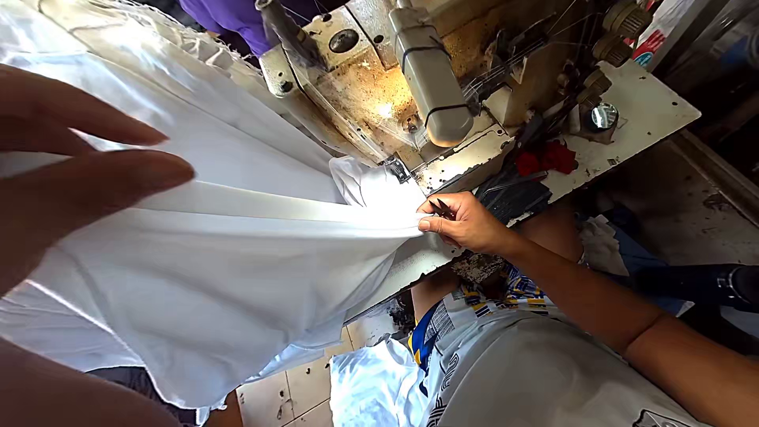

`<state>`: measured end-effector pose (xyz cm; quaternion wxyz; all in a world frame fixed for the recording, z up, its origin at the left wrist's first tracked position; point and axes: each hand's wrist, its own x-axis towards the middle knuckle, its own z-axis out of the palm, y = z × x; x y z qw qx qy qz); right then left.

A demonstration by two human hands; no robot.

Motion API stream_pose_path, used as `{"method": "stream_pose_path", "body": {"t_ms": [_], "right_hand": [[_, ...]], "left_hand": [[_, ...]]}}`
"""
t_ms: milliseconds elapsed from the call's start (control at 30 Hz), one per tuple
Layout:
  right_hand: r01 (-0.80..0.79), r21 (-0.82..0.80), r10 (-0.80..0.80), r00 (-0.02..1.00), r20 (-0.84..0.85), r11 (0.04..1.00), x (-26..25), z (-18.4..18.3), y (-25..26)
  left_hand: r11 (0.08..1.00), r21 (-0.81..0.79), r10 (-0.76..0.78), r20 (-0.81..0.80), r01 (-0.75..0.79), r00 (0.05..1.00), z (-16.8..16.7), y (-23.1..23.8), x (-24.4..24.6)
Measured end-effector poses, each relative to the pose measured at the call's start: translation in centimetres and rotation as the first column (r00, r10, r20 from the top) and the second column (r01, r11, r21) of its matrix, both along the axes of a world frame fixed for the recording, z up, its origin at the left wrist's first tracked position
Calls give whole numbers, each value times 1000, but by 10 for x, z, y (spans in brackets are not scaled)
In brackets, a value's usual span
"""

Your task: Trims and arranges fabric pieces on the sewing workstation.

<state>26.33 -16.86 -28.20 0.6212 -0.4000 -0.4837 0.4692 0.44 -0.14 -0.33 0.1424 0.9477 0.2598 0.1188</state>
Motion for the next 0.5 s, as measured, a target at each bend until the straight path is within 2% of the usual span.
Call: {"method": "stream_pose_path", "body": {"t_ms": [133,267,400,500], "right_hand": [[-9,-4,9,1000,-12,1000,1,-1,-1],[-31,4,31,999,-8,1000,2,-2,-3],[-52,6,52,999,-13,999,2,-4,-6],[-47,-1,47,999,-28,999,2,-2,-7]], "left_hand": [[994,-88,-57,137,70,989,-23,-14,12],[981,-109,-153,81,161,985,-28,-14,22],[977,-170,-142,-65,129,988,-20,-14,19],[975,-176,-151,-67,137,986,-24,-3,7]]}}
